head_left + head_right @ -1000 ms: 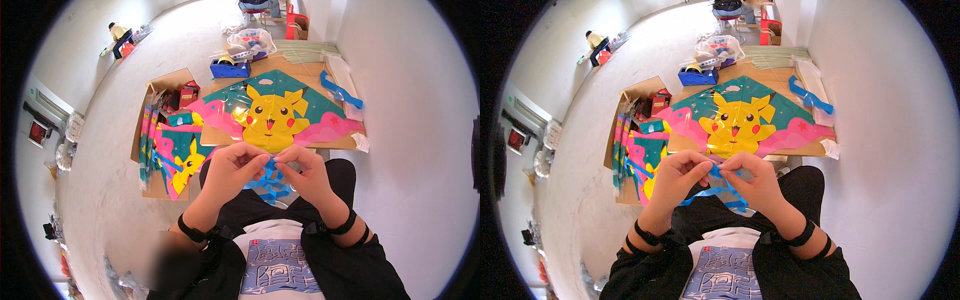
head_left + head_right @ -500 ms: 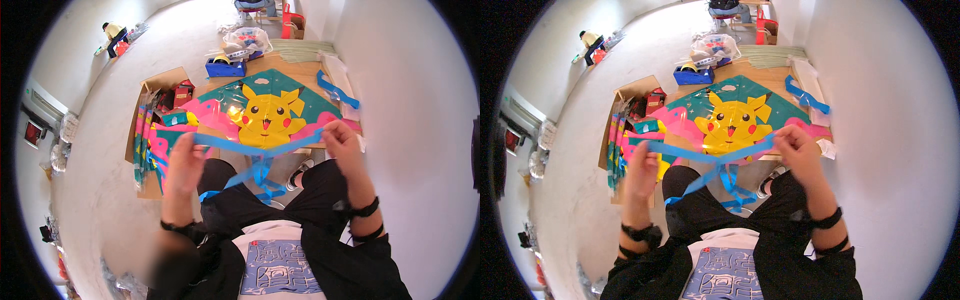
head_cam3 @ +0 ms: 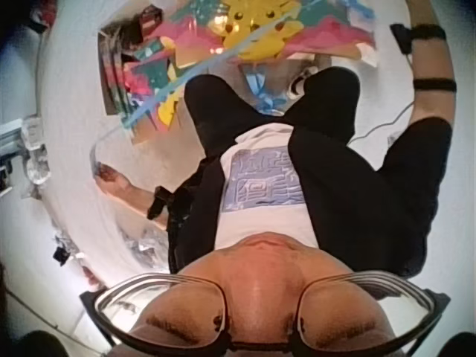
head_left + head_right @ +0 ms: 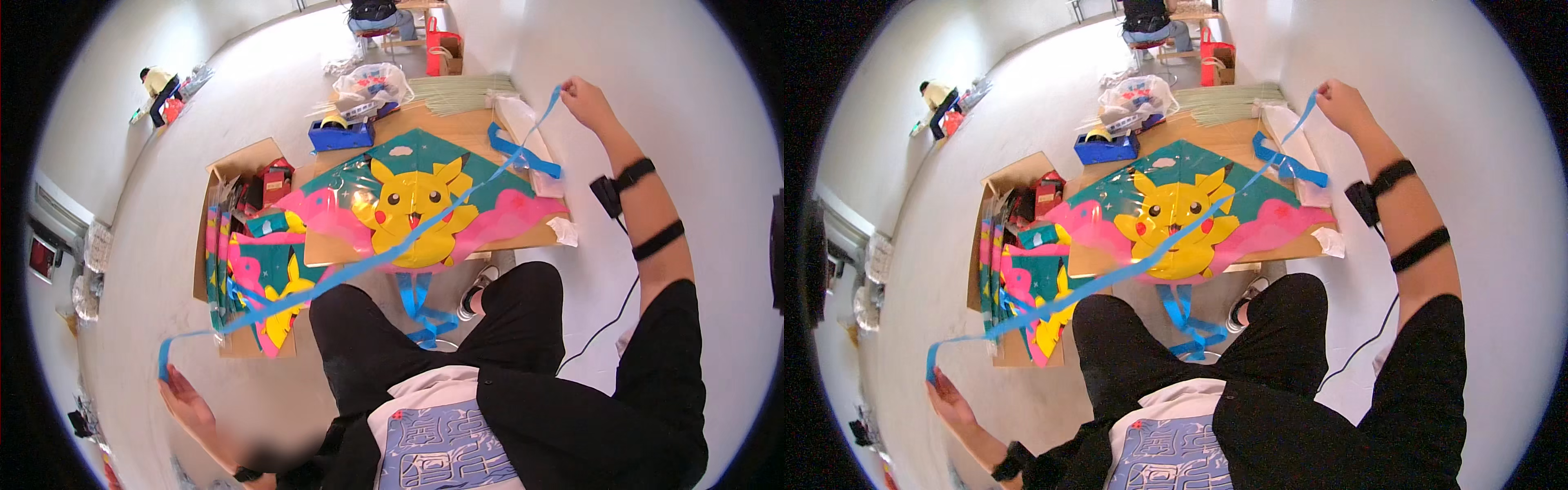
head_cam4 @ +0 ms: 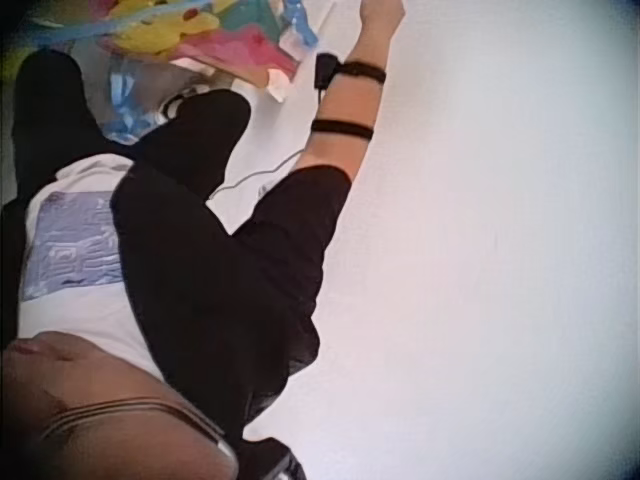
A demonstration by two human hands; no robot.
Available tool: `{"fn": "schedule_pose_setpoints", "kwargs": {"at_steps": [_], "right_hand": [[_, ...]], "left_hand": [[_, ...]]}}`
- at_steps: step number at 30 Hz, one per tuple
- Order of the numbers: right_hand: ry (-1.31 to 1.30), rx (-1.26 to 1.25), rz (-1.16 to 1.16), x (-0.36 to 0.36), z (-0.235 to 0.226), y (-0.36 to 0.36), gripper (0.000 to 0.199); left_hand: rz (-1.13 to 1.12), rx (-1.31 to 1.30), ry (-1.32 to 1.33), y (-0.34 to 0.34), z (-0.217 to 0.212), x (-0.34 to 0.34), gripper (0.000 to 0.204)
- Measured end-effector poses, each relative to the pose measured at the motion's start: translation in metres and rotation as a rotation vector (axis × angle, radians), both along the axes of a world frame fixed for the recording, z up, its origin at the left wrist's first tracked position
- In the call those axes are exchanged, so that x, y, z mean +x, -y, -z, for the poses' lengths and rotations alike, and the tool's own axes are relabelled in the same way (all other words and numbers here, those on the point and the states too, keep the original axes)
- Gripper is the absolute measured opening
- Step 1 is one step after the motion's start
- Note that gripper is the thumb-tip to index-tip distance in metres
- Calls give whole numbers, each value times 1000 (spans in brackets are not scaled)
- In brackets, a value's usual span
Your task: The recorder is assembling and taping plastic Pikachu-themed kites at a workbench.
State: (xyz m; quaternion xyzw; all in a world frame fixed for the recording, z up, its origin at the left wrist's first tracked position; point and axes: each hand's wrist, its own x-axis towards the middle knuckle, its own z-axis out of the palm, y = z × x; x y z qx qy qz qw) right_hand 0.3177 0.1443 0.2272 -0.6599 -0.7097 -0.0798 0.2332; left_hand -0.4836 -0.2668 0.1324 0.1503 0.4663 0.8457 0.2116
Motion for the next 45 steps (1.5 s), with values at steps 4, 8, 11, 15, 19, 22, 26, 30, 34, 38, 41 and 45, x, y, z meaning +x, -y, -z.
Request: {"fn": "schedule_pose_setpoints", "kwargs": {"at_steps": [4, 8, 11, 15, 19, 22, 26, 30, 34, 38, 41, 45], "right_hand": [[107, 188, -20, 2, -13, -35, 39], [129, 112, 213, -14, 4, -36, 51], [254, 179, 349, -6, 40, -35, 57], [352, -12, 552, -5, 76, -27, 62], [20, -163, 496, 12, 78, -44, 51], [35, -252, 326, 35, 77, -75, 37], [-476, -721, 243, 24, 69, -92, 39], [-554, -820, 236, 29, 86, -107, 46], [-103, 17, 244, 94, 126, -140, 54], [237, -443, 319, 10, 109, -105, 46], [339, -716, 205, 37, 132, -123, 44], [-456, -570, 34, 77, 169, -151, 39]], "left_hand": [[-71, -65, -80, 30, 12, 2, 32], [-95, -138, -219, 43, 4, 19, 29], [-71, -161, -252, 40, 0, 26, 29], [-63, -171, -282, 40, -11, 31, 29], [-72, -182, -272, 25, -17, 37, 28], [-42, -193, -269, 13, -15, 39, 27], [-26, -183, -286, 4, -22, 44, 27], [-62, -223, -260, -9, -33, 56, 26], [-20, -195, -229, -38, -22, 64, 25], [-47, -231, -275, -34, -49, 90, 22], [25, -225, -333, -46, -55, 106, 18], [141, -235, -447, -58, -59, 122, 15]]}}
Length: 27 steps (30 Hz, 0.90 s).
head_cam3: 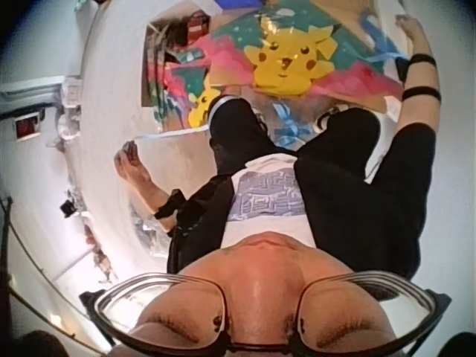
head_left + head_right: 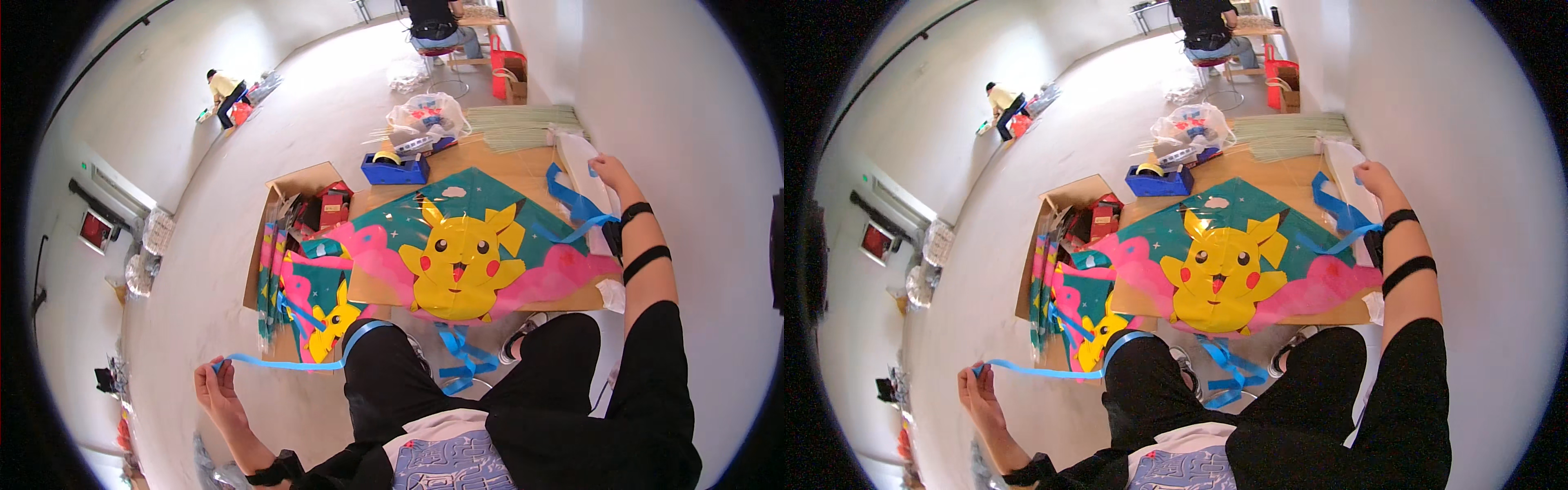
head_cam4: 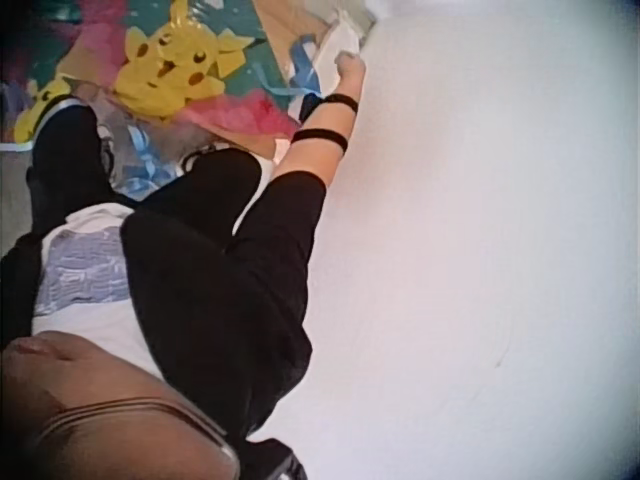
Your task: The recorder is assembling and taping plastic Pikachu-themed kites at a workbench.
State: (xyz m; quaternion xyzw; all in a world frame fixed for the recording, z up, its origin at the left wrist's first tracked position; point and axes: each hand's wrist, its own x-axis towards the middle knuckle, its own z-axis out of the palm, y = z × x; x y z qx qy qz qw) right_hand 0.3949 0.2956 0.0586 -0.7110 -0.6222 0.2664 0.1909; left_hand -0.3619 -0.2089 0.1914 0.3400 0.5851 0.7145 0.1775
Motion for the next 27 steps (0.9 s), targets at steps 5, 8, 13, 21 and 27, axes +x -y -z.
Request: {"fn": "schedule_pose_setpoints", "kwargs": {"at_steps": [5, 8, 13, 21, 27], "right_hand": [[315, 395, 31, -30, -3, 15, 40], [138, 584, 126, -30, -31, 14, 43], [21, 800, 173, -34, -85, 36, 54], [727, 726, -31, -85, -154, 129, 47], [-119, 21, -1023, -268, -138, 293, 53]], "left_hand": [[22, -10, -55, 5, -14, 13, 15], [56, 6, -54, 5, -12, 12, 15], [107, 40, -34, 5, -9, 15, 15], [155, 29, -3, 1, -3, 25, 14], [331, -173, -423, -4, -8, 66, 3]]}}
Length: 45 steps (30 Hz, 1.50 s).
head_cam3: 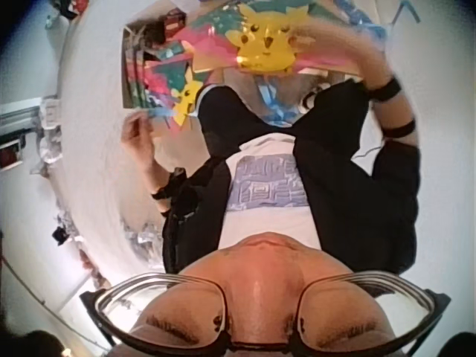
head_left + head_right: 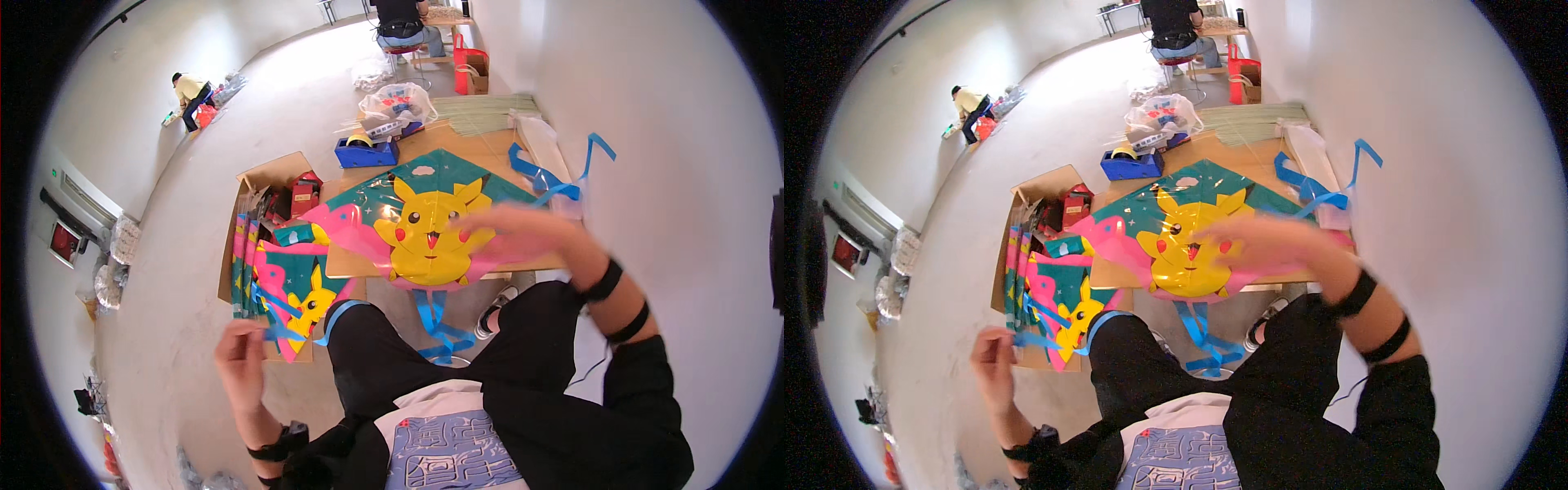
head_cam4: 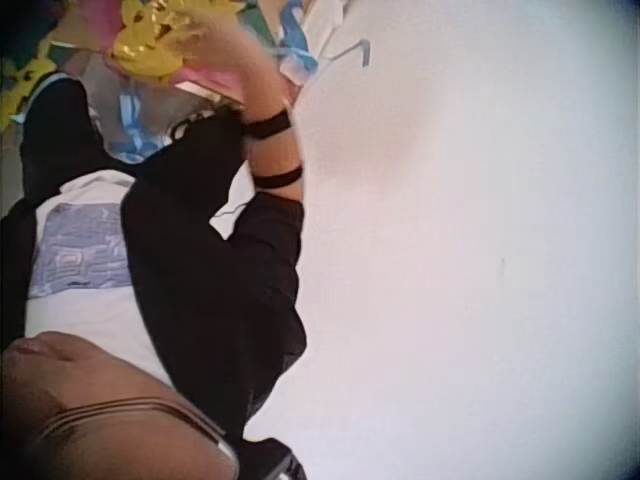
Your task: The recorder is assembling and taping plastic Pikachu-themed kites at a workbench.
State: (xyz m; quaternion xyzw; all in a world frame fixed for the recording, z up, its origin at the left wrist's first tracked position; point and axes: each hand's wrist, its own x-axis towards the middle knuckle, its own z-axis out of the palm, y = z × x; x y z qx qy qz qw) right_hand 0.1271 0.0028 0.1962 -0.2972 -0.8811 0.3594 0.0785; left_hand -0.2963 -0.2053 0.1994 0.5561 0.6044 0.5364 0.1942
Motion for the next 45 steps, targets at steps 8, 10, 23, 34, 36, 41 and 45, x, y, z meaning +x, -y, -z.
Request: {"fn": "schedule_pose_setpoints", "kwargs": {"at_steps": [8, 10, 23, 34, 36, 41, 45], "right_hand": [[-540, -9, 84, -91, 58, 132, 40], [-441, -87, 152, -85, 64, 140, 32], [-658, -436, 406, -51, 80, 164, 14], [-994, -186, 644, -10, 11, 126, 12], [-984, -86, 709, 1, -2, 120, 12], [-1072, 18, 828, 15, -6, 118, 11], [-1031, 215, 867, 20, 7, 114, 11]], "left_hand": [[809, -68, -441, -48, 3, 115, 12], [855, -85, -410, -50, 8, 129, 11], [706, -7, -37, -69, 17, 161, 28], [1332, -411, -145, -55, 103, 159, 55], [1465, -465, -212, -57, 120, 156, 61], [1528, -573, -412, -78, 158, 152, 77], [1467, -792, -560, -106, 199, 140, 85]]}}
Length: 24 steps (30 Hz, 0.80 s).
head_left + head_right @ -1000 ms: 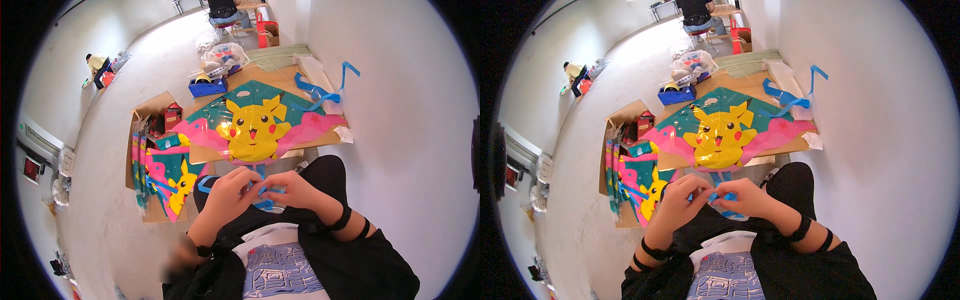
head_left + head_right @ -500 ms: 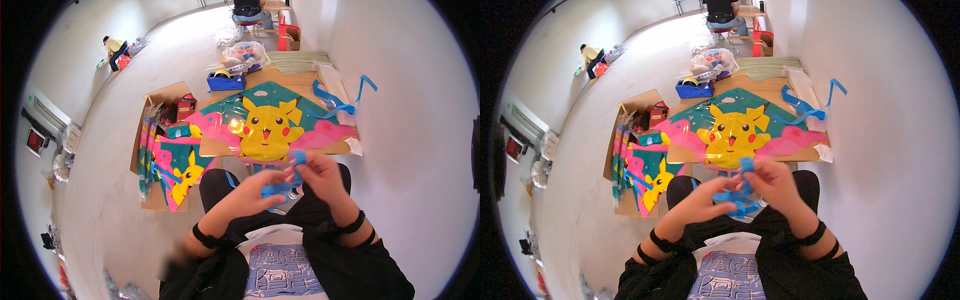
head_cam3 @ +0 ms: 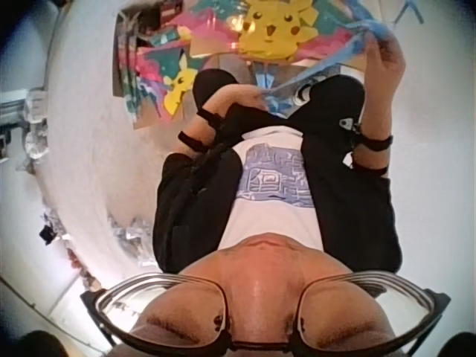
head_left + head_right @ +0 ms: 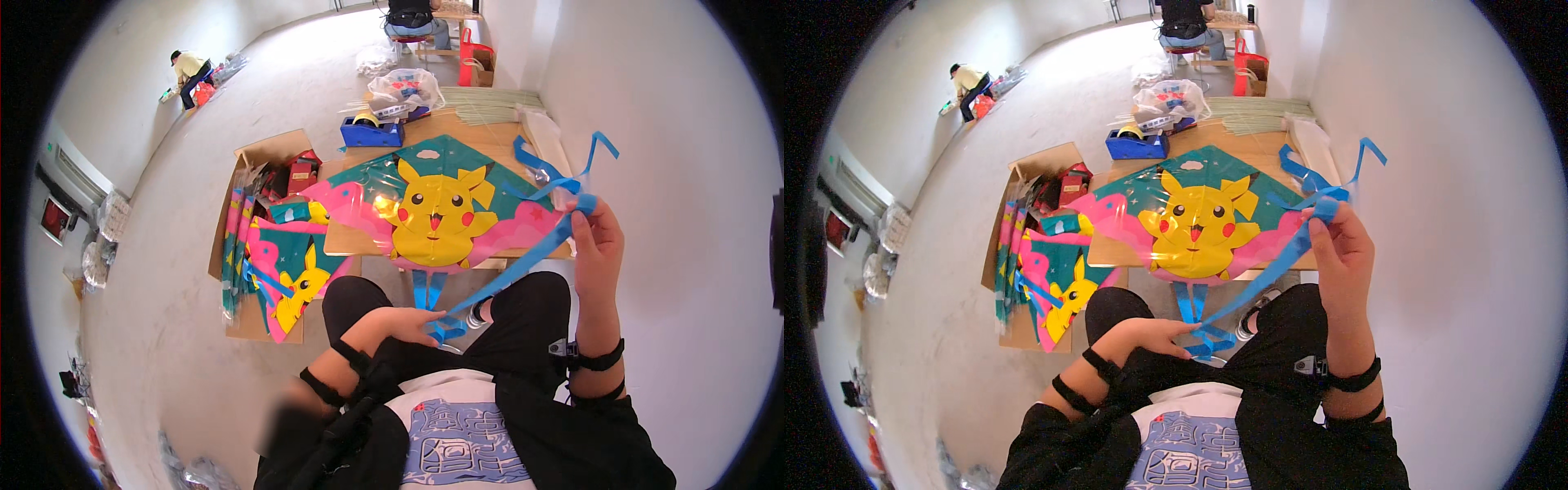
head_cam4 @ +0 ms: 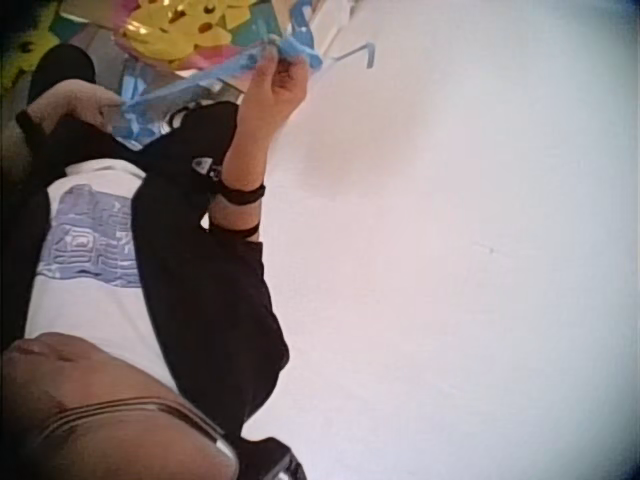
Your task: The recorder is assembling and taping plastic Pikachu-themed kites at a workbench.
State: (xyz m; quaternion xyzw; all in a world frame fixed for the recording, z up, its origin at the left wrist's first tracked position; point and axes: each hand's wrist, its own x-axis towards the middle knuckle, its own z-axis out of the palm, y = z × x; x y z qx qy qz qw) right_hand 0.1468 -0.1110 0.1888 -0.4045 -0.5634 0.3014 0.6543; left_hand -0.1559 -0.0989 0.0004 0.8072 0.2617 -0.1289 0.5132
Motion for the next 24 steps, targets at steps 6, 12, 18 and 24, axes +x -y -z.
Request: {"fn": "schedule_pose_setpoints", "kwargs": {"at_steps": [6, 12, 18, 24], "right_hand": [[116, 5, 85, 0, -8, 3, 32], [176, -150, -133, -22, 18, 13, 43], [251, -185, -342, -51, 34, 12, 30], [338, -229, -430, -79, 42, 12, 30]], "left_hand": [[25, -347, -26, -30, -3, -10, 84], [-281, 501, 12, -33, -117, 14, 73], [-376, -131, 815, -29, -153, -2, 59], [-776, 164, 901, -8, -143, 17, 25]]}}
